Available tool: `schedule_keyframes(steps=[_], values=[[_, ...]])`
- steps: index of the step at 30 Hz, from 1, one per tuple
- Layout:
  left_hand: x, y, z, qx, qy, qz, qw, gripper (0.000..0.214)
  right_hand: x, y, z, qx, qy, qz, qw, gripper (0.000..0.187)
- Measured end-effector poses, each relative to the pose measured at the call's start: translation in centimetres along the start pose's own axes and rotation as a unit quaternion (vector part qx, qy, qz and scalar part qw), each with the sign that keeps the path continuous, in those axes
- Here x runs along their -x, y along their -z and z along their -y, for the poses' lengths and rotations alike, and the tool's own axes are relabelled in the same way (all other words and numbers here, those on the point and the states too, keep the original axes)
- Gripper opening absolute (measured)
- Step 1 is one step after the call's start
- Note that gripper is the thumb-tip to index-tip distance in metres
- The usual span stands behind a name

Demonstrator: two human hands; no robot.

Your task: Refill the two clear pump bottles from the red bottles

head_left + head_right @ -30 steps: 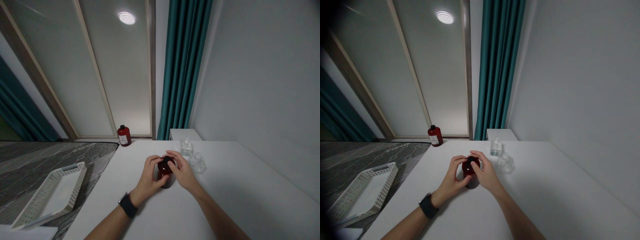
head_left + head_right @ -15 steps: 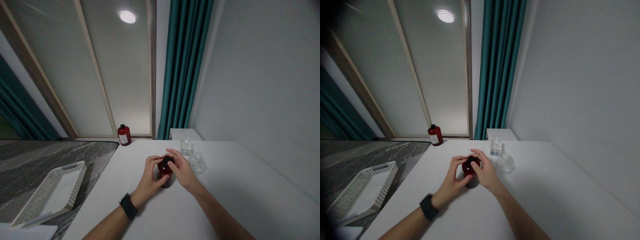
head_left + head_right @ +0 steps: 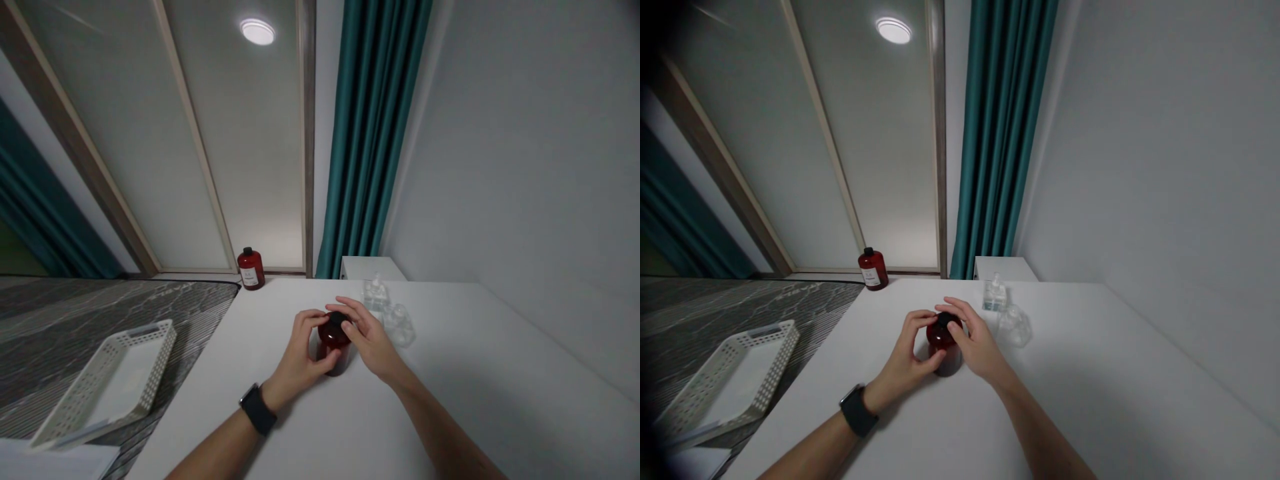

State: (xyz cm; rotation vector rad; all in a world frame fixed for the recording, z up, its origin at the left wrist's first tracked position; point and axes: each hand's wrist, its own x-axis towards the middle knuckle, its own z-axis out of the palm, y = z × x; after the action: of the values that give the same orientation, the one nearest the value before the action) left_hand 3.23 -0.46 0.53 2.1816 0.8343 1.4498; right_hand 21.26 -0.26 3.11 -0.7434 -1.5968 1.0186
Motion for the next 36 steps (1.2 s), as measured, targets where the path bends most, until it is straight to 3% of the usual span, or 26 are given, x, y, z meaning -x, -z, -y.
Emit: schedule_keyframes(steps=[11, 20, 27, 30, 36], values=[[0.5, -0.2, 0.0, 0.015, 0.015, 0.005, 1.000, 0.053, 0.4, -0.9, -0.5, -0.004, 0.011, -0.045, 0.999, 0.043], [0.4, -0.4, 0.2, 0.014, 0.015, 0.001, 1.000, 0.054, 0.7, -1.6, -0.9, 0.013, 0.019, -0.081, 0.996, 0.033], [0.1, 0.6, -0.1, -0.017, -0.002, 0.023, 1.000, 0.049, 1.1, -0.5, -1.6, 0.164, 0.090, -0.119, 0.975, 0.051], [0.0, 1.3, -0.6, -0.009, -0.007, 0.042, 0.999, 0.040, 1.2, 0.0, -1.6, 0.202, 0.089, -0.117, 0.968, 0.057], [0.0, 1.7, -0.7, 0.016, -0.010, 0.040, 0.999, 0.038, 0.8, 0.8, -2.6, 0.097, 0.046, -0.082, 0.991, 0.053]])
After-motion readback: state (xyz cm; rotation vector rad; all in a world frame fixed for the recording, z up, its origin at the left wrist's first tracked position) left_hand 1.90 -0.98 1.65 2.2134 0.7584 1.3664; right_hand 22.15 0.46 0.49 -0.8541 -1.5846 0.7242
